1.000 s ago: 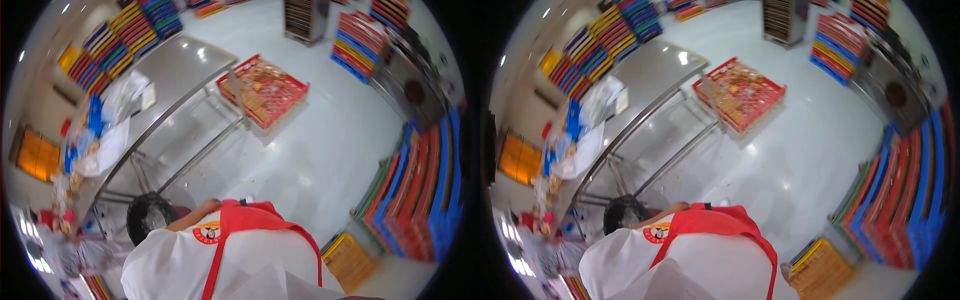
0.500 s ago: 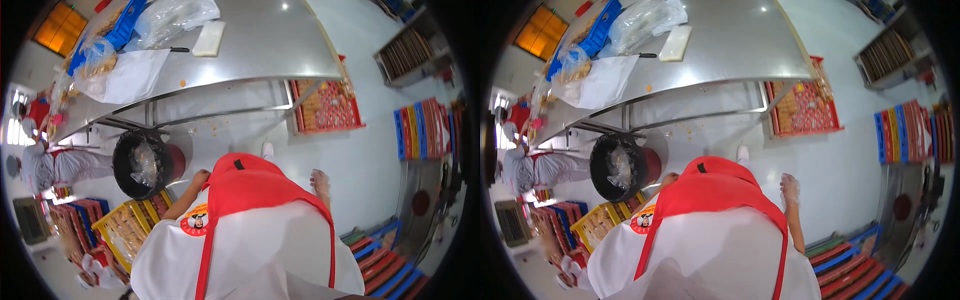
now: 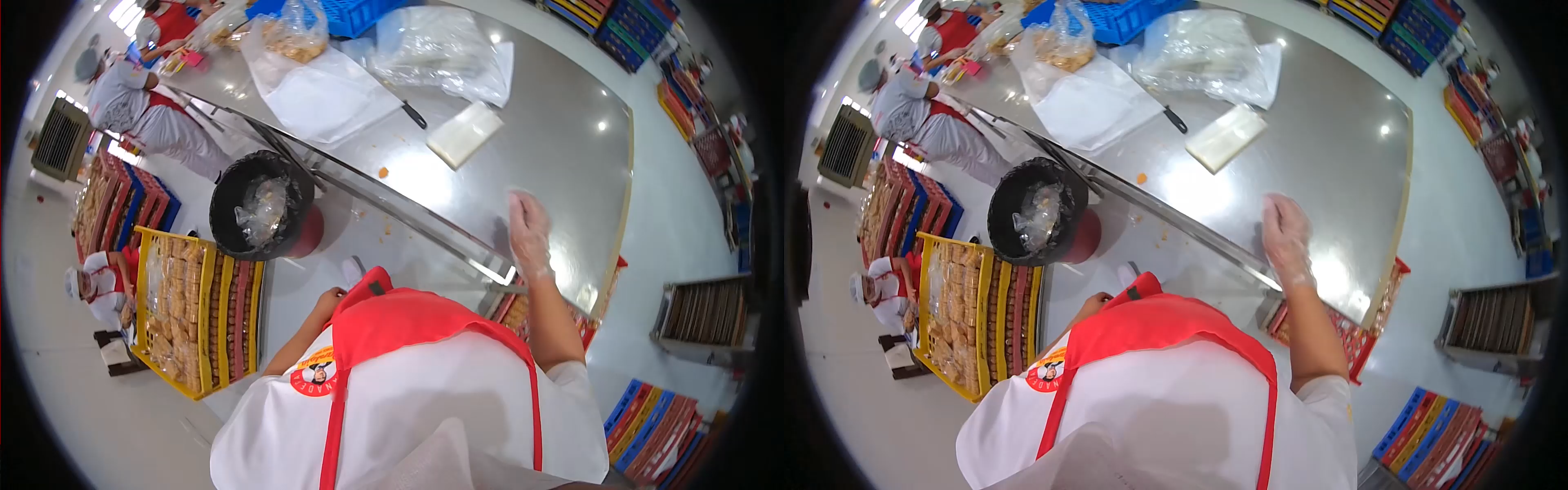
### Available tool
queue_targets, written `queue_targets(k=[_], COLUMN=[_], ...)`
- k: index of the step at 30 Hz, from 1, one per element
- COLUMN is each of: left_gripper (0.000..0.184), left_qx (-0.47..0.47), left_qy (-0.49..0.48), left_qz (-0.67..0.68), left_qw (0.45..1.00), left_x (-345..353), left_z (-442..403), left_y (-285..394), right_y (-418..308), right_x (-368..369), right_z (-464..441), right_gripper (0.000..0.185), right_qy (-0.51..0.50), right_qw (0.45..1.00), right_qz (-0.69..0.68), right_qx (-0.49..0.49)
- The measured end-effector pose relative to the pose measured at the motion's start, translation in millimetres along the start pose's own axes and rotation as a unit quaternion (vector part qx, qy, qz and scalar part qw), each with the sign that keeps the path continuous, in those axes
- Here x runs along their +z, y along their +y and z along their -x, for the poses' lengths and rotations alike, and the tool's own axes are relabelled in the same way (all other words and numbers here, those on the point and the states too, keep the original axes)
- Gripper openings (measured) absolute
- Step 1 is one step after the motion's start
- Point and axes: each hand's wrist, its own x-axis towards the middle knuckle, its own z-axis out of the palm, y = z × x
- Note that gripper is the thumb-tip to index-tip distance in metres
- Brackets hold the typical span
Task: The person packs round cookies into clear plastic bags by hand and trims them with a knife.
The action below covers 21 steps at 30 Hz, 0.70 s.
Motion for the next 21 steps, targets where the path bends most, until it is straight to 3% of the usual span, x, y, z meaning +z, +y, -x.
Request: queue_targets(k=[2,4,8,12,14,21], left_gripper=[0.044,0.040,0.033,0.026,0.022,0.020], left_qx=[-0.001,-0.002,0.055,0.145,0.184,0.356], left_qy=[0.014,0.035,0.185,0.238,0.278,0.403], left_qz=[0.057,0.094,0.097,0.203,0.236,0.162], left_qw=[0.998,0.995,0.976,0.939,0.913,0.828], left_x=[7.9,-18.7,-108.4,-224.7,-284.1,-454.4], left_z=[-28.1,-36.5,-70.1,-132.1,-162.6,-241.1], left_y=[-49.5,-40.2,4.8,50.3,72.1,169.3], right_y=[-12.3,-17.9,-16.3,0.9,-3.6,19.6], right_x=[45.3,87.8,158.1,193.1,199.0,220.1], right_z=[-40.4,-78.4,-133.5,-157.5,-158.7,-158.3], right_gripper=[0.023,0.023,0.024,0.027,0.026,0.020], right_qy=[-0.026,-0.029,0.002,0.030,0.061,0.122], right_qw=[0.999,0.997,1.000,0.984,0.982,0.960], right_qz=[-0.026,-0.046,0.004,0.170,0.167,0.239], right_qx=[-0.038,-0.047,0.002,0.049,0.063,0.084])
